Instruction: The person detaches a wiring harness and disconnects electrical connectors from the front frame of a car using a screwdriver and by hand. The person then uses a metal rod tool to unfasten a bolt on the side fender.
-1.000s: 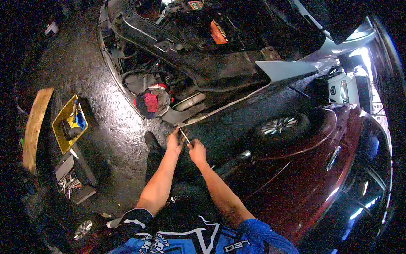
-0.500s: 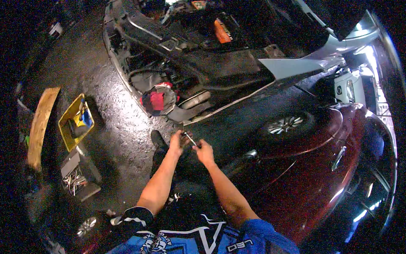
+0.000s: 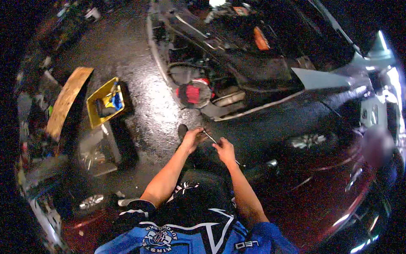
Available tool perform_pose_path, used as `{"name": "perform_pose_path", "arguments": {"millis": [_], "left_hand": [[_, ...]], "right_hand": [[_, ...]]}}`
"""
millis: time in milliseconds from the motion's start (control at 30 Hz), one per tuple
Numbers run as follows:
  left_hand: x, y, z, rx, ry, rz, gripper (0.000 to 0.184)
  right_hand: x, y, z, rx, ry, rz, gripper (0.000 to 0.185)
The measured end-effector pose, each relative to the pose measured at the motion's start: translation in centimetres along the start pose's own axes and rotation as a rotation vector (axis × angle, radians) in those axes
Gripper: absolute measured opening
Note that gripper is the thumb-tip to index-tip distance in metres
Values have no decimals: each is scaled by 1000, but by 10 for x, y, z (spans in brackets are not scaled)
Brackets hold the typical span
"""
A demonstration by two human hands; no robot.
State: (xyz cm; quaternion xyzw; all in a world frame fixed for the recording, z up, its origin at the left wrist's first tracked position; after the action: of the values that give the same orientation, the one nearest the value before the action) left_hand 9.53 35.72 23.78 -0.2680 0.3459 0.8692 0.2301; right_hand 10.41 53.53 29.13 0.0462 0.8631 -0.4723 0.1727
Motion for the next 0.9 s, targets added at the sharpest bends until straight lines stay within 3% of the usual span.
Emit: {"name": "perform_pose_path", "arguments": {"millis": [167,233,367,467,567,600,700,767,900], "left_hand": [[-35,41,-51,-49,212,182,26],[-48,57,-91,-65,311,222,28],[-84,79,-203,-3,503,253,26],[-134,100,-262,-81,667,259,22],[-168,104,-337,-92,764,253,21],[-177,106,-353,-124,770,249,22],[-197,117,-402,-220,801,194,29],[-194,143,-419,-182,753,186,33],[-226,196,-437,-194,706,267,44]], "right_hand": [[5,-28,25,-60,-149,-47,34],[2,-43,28,-89,-225,32,33],[12,-33,55,-197,-311,-48,33],[15,-18,80,-50,-406,160,34],[20,-10,102,-176,-427,280,34],[29,3,116,-331,-437,69,34],[34,32,151,-339,-506,311,35],[39,20,169,-551,-466,198,36],[61,35,206,-472,-383,301,31]]}}
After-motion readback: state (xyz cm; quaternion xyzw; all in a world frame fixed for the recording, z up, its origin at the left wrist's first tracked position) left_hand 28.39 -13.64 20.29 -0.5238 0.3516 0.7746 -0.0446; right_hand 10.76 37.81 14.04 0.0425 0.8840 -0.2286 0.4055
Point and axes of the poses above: each hand's wrist, its own x-axis towards the middle knuckle, its own z-axis out of the palm, y = z × x, the point moved 6 cm from there along x, towards the middle knuckle, and after that the axes turned 6 degrees about x, right-handed, at the moved point
